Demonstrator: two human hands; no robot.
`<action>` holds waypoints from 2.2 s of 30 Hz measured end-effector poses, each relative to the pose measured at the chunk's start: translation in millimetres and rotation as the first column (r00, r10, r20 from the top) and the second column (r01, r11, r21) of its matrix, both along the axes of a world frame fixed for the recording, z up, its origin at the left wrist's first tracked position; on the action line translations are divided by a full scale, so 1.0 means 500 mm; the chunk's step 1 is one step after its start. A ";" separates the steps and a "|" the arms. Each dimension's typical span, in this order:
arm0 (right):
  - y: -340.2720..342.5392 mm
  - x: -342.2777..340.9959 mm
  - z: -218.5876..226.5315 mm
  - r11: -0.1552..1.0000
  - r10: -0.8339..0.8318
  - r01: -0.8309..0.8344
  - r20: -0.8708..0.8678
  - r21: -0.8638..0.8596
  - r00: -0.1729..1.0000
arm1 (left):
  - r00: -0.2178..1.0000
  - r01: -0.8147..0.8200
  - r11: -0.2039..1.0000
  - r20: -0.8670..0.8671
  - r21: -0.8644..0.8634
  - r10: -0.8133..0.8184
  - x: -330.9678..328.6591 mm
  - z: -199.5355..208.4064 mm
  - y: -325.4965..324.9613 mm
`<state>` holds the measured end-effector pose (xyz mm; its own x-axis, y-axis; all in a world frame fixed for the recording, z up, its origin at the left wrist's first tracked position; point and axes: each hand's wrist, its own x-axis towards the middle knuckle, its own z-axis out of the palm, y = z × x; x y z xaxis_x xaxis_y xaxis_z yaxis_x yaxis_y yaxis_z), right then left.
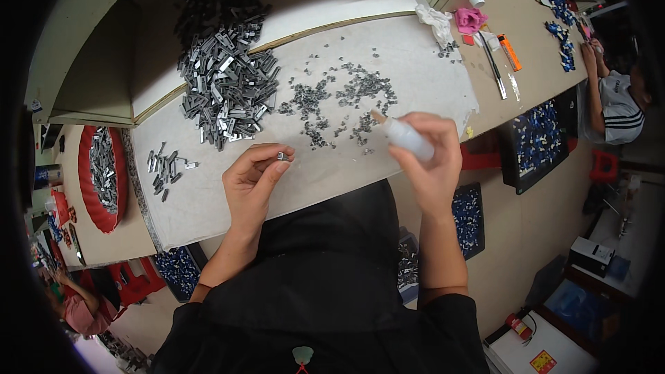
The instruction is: The person applies adhesive from a bottle to small electronic components, then assembles them by hand.
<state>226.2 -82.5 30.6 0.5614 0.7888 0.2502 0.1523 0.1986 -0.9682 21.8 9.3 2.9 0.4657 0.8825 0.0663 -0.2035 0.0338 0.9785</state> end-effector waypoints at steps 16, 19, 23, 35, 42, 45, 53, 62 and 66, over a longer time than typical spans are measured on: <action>0.205 0.107 -0.018 0.922 0.203 -0.020 0.440 -0.386 0.875 | 0.995 0.085 0.994 -0.056 0.068 -0.081 -0.004 -0.008 0.004; 0.228 0.086 -0.012 0.891 0.266 -0.032 0.464 -0.452 0.845 | 0.993 0.090 0.993 -0.083 0.076 -0.084 -0.006 -0.006 0.004; 0.240 0.080 -0.007 0.887 0.233 0.035 0.514 -0.460 0.826 | 0.994 0.093 0.993 -0.059 0.069 -0.089 -0.006 -0.006 0.004; 0.294 0.103 -0.012 0.904 0.298 0.077 0.749 -0.421 0.592 | 0.994 0.095 0.994 -0.061 0.055 -0.092 -0.002 -0.004 0.006; 0.286 0.095 0.011 0.827 0.396 0.051 0.644 -0.561 0.654 | 0.993 0.094 0.993 -0.076 0.072 -0.089 -0.008 -0.002 0.005; 0.293 0.110 -0.004 0.900 0.371 -0.027 0.734 -0.434 0.569 | 0.999 0.018 1.000 -0.044 0.022 -0.017 -0.004 0.000 -0.004; 0.316 0.133 0.001 0.877 0.469 -0.148 0.746 -0.458 0.472 | 0.999 0.017 1.000 -0.051 0.008 -0.017 -0.002 -0.003 -0.003; 0.324 0.137 0.000 0.870 0.489 -0.165 0.766 -0.465 0.418 | 0.998 0.030 1.000 -0.046 0.001 -0.030 0.001 0.000 0.001; 0.322 0.134 0.000 0.874 0.483 -0.169 0.780 -0.455 0.399 | 0.997 0.057 0.998 -0.056 0.023 -0.055 -0.005 -0.005 -0.001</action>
<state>293.0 78.7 30.5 -0.1347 0.9733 0.1861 0.9000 0.1987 -0.3879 19.3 9.1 0.5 0.5177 0.8534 0.0609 -0.1479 0.0191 0.9888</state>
